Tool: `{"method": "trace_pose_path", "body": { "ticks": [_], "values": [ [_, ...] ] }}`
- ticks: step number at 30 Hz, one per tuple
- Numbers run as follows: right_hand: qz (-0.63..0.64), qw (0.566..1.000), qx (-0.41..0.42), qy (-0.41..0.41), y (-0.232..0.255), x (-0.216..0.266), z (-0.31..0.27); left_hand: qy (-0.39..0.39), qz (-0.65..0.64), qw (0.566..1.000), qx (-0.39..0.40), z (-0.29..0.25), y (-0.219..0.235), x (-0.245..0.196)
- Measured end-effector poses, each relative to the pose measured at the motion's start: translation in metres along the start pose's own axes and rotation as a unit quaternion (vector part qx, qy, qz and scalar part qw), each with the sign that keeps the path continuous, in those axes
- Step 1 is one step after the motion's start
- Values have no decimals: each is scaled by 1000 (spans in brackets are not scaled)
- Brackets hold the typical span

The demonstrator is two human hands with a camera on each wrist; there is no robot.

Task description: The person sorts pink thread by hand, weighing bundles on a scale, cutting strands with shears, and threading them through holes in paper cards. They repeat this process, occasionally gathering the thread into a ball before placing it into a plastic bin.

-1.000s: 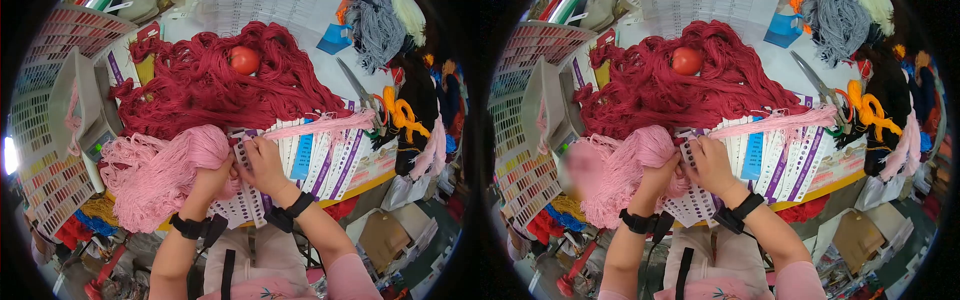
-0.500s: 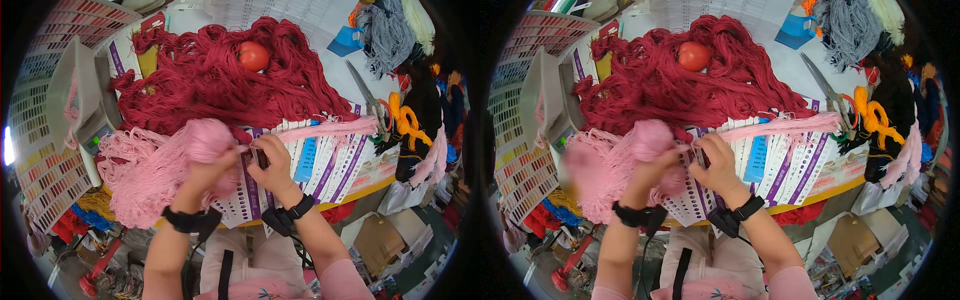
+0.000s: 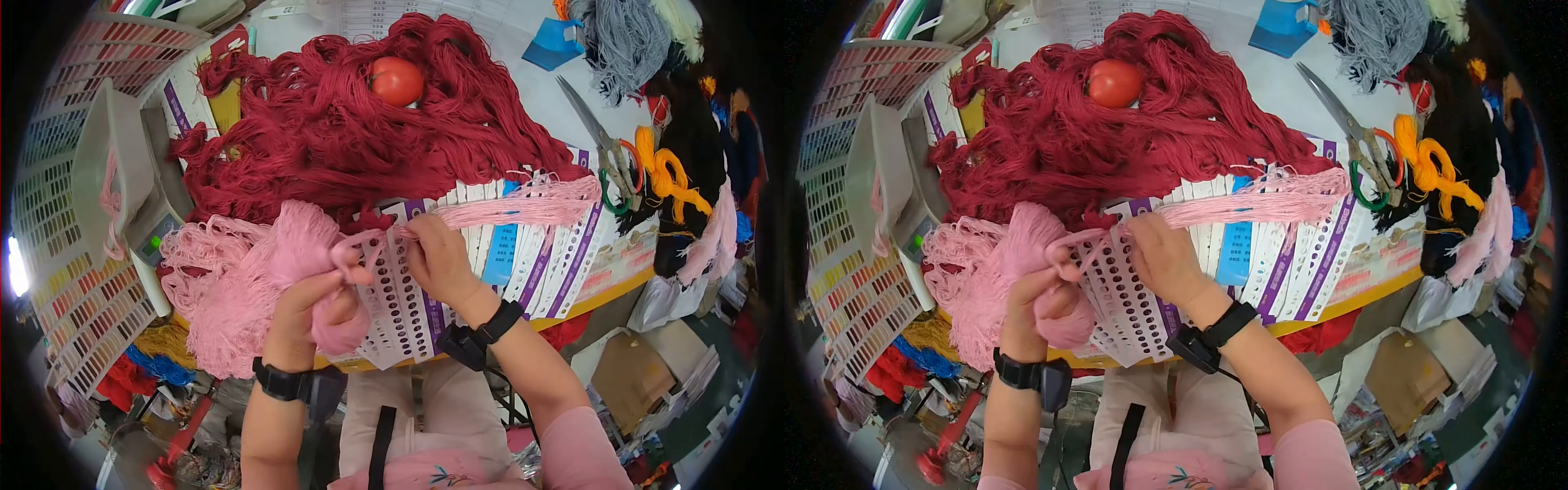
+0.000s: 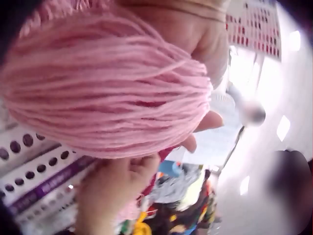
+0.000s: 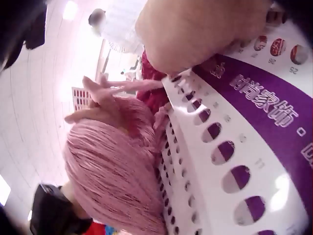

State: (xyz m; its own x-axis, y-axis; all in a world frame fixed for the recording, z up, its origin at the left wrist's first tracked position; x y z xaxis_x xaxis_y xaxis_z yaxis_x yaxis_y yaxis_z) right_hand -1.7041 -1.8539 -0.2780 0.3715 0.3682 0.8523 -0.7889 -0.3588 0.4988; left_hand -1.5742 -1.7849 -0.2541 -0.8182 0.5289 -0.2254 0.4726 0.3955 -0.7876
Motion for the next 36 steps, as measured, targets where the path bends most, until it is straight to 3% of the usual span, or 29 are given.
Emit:
{"method": "trace_pose_path", "body": {
  "ticks": [1, 2, 3, 4, 5, 6, 7, 8, 9, 10, 11, 12, 14, 15, 16, 17, 18, 19, 20, 22, 24, 27, 28, 29, 30, 32, 34, 35, 36],
  "values": [
    [29, 999, 32, -28, -3, -3, 0, 1, 0, 1000, 1, 9, -4, 4],
    [29, 999, 32, -27, 0, 1, 2, 13, 107, 992, -69, 26, -3, 10],
    [106, 988, 30, -107, 2, -3, 3, 24, 212, 967, -138, 38, 2, 13],
    [182, 965, 29, -186, 1, -7, 2, 25, 210, 968, -138, 50, 13, 19],
    [180, 965, 31, -188, -1, -6, 3, 31, 414, 902, -119, 64, 29, 27],
    [228, 957, -32, -179, 2, -4, 5, 35, 599, 795, -94, 73, 36, 34],
    [274, 942, -95, -168, 8, -4, 5, 66, 460, 869, -172, 62, 29, 29],
    [273, 942, -97, -171, 11, -9, 4, 68, 460, 869, -170, 56, 26, 23],
    [355, 920, -46, -160, 7, -12, 5, 55, 274, 952, -129, 48, 23, 16],
    [435, 889, 5, -146, 4, -10, 7, 41, 76, 993, -83, 42, 21, 10],
    [328, 932, 28, -154, 4, -9, 7, 44, 39, 995, -83, 36, 25, 11],
    [328, 931, 23, -155, 1, -8, 9, 48, 42, 995, -82, 33, 24, 13],
    [85, 995, 43, -7, -1, 10, 16, 121, 157, 974, -107, 32, 14, 20],
    [95, 995, 35, -21, -2, 9, 16, 124, 158, 974, -103, 34, 4, 18],
    [92, 995, 34, -24, -2, 7, 15, 83, 164, 966, -183, 34, 2, 9],
    [211, 975, 4, -64, 0, 1, 14, 41, 168, 949, -263, 32, 4, 1],
    [329, 939, -26, -101, 0, -4, 13, 41, 167, 949, -263, 27, 9, -2],
    [391, 908, -27, -146, 2, -5, 14, 8, 54, 966, -252, 17, 18, -10],
    [393, 907, -28, -145, 3, -5, 12, -26, -59, 969, -238, 4, 26, -20],
    [341, 917, 60, -196, -5, -10, 7, -112, -50, 956, -266, -31, 46, -46],
    [261, 951, 58, -156, 1, -3, 12, -207, -61, 964, -155, -64, 53, -88],
    [142, 986, 44, -71, -4, 3, 14, -224, -110, 961, -119, -83, 40, -114],
    [144, 986, 41, -73, -5, 3, 12, -347, 59, 881, -316, -97, 51, -124],
    [134, 988, 45, -70, -6, 3, 11, -443, 222, 721, -484, -119, 48, -132],
    [121, 990, 48, -62, -7, 3, 13, -446, 222, 721, -482, -117, 54, -127],
    [119, 991, 37, -43, -7, 3, 14, -413, 383, 624, -542, -113, 61, -118],
    [113, 993, 35, -27, -8, 5, 13, -223, 336, 815, -415, -63, 50, -57],
    [132, 991, 21, -14, -6, 6, 15, -204, 568, 715, -353, -40, 34, -41],
    [151, 989, 7, -2, -3, 8, 16, -173, 762, 565, -265, -13, 19, -19]
  ]
}}
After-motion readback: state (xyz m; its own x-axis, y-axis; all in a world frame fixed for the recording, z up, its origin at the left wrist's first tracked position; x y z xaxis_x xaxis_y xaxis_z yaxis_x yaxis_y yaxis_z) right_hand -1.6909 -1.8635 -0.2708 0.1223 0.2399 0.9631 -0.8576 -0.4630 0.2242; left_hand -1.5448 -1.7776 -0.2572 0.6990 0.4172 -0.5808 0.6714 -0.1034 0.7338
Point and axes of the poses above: each hand's wrist, its own z-axis towards the middle knuckle, its own y-axis out of the back of the hand, x = y × z, the point moved 6 cm from there along z, towards the middle knuckle, and after that the axes turned 3 degrees about z, right-handed, at the moved point
